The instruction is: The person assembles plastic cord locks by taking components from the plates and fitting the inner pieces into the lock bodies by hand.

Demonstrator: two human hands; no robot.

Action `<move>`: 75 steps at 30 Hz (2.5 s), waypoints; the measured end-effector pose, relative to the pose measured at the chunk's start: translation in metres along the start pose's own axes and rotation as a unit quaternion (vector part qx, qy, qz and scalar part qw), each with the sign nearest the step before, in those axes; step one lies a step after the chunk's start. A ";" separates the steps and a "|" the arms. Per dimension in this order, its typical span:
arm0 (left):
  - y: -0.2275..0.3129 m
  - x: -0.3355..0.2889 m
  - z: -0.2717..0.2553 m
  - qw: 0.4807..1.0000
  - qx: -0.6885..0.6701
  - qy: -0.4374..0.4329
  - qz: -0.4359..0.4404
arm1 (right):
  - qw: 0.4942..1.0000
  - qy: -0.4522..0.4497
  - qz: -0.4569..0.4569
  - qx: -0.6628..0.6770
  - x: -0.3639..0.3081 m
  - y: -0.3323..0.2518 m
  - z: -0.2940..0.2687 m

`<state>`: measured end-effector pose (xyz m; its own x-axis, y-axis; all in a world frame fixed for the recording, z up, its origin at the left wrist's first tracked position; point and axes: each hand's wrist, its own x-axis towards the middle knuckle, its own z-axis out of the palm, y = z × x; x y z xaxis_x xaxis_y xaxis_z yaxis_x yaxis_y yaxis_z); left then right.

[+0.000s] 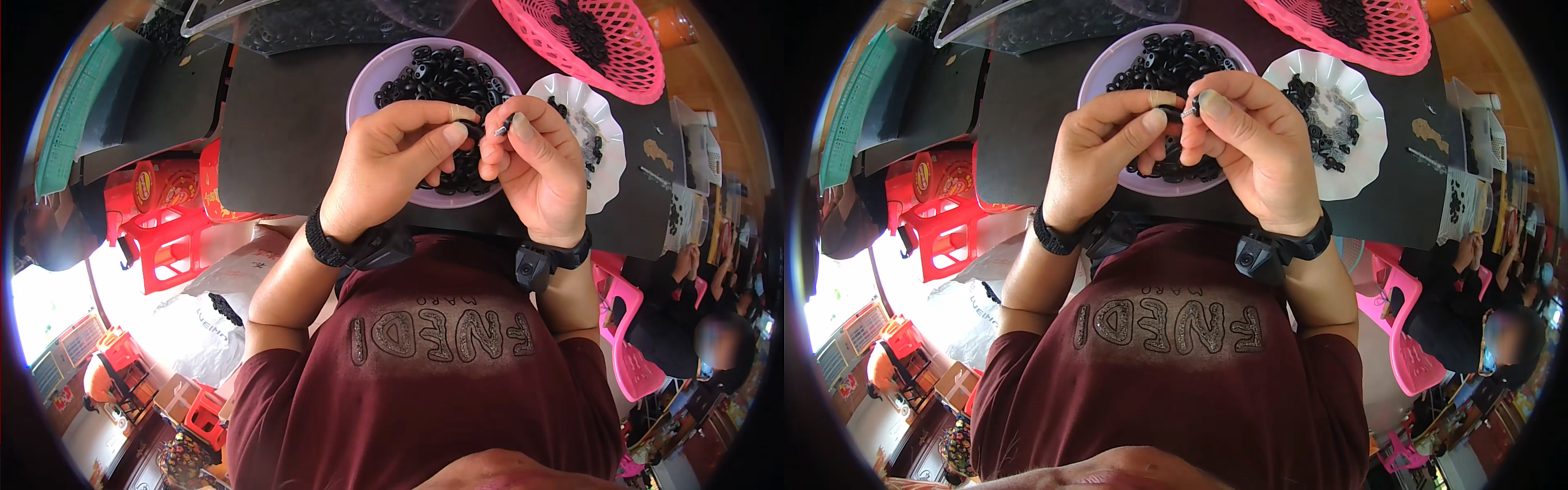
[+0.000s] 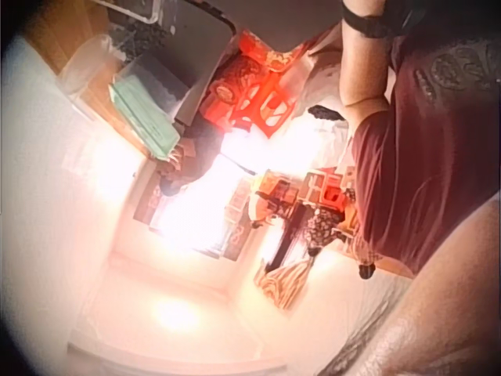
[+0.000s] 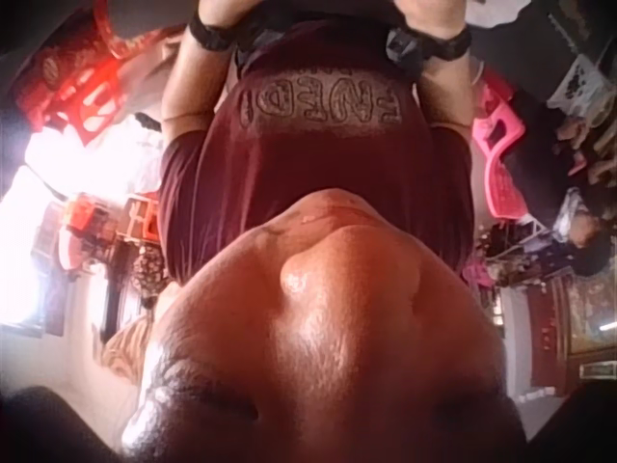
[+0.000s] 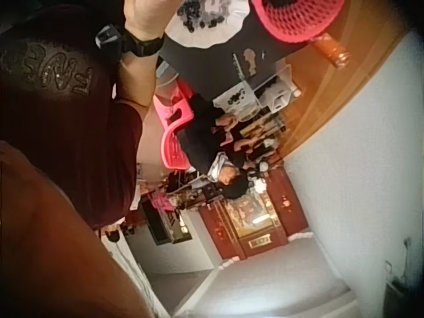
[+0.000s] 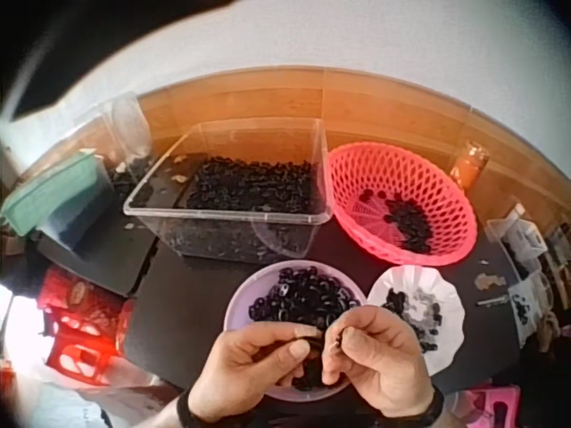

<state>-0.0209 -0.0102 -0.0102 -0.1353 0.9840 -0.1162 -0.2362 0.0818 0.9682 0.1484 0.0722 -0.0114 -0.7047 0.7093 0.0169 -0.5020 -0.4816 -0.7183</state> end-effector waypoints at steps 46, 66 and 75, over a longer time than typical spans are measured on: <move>-0.013 -0.004 0.017 0.986 -0.048 0.139 0.072 | 0.902 0.073 -0.025 -0.426 0.006 -0.010 0.018; -0.009 0.001 0.010 0.980 -0.166 0.101 0.031 | 0.741 0.032 -0.270 -0.614 0.003 0.006 0.010; -0.009 -0.003 0.013 0.979 -0.171 0.106 0.026 | 0.745 0.039 -0.282 -0.603 -0.001 0.008 0.013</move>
<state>-0.0058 -0.0115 -0.0155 -0.3428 0.9277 -0.1477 -0.5273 -0.0599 0.8475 0.1386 0.0604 -0.0083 -0.4965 0.6742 0.5467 0.1412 0.6841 -0.7156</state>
